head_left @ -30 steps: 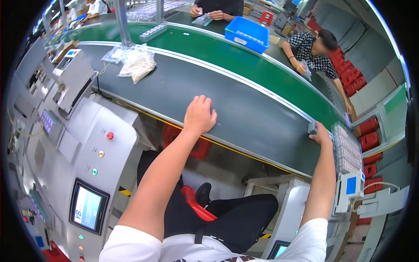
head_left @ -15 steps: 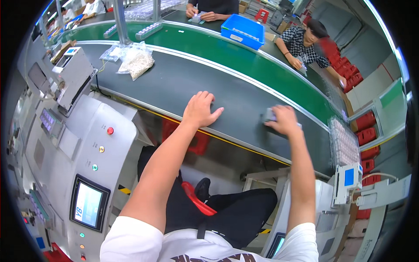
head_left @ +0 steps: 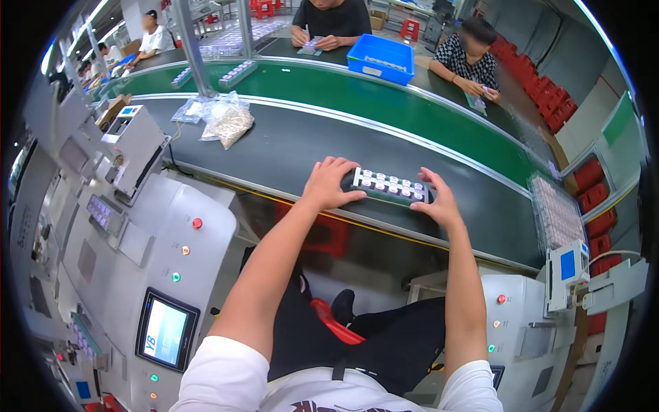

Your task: Loading component trays into an automated assembly machine and monitoring the control interface.

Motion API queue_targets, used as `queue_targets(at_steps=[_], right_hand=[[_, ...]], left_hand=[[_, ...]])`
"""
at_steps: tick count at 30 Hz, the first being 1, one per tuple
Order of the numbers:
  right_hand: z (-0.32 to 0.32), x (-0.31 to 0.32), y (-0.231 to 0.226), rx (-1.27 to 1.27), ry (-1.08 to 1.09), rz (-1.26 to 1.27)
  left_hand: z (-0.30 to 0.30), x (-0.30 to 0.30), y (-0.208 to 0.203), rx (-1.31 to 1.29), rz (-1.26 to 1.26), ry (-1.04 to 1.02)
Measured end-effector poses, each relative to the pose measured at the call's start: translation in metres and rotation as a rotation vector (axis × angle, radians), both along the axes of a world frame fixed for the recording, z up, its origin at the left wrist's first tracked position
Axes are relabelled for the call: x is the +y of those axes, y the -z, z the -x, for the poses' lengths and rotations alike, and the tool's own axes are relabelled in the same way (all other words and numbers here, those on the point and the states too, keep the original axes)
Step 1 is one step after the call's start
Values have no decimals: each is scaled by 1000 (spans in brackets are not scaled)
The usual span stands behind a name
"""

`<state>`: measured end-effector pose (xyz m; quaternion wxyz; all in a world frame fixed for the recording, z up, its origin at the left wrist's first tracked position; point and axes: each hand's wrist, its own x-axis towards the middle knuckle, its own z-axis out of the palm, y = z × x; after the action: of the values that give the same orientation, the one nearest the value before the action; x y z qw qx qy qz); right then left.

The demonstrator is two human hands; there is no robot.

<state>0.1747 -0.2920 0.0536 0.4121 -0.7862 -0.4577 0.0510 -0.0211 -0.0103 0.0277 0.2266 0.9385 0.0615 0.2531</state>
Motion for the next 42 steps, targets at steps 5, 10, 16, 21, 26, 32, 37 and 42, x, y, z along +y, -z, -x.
queue_targets(at_steps=[5, 10, 16, 21, 26, 32, 37, 42], right_hand=[[2, -2, 39, 179, 50, -205], [6, 0, 29, 169, 100, -195], [-1, -6, 32, 151, 100, -156], [4, -2, 30, 159, 88, -172], [4, -2, 1, -63, 18, 81], [29, 54, -46, -534, -192, 325], [26, 93, -62, -493, -311, 625], [31, 94, -51, -517, -329, 605]], left_hand=[[-7, 8, 4, 51, 61, 11], [-11, 6, 4, 50, 97, 29], [-14, -2, 0, 39, 89, 30], [-11, 2, 0, 45, 76, 24], [-9, 3, 3, -63, 145, 6], [-8, 3, 4, -227, 378, -110], [-4, 4, 9, -300, 444, -190], [-7, 5, 12, -312, 401, -206]])
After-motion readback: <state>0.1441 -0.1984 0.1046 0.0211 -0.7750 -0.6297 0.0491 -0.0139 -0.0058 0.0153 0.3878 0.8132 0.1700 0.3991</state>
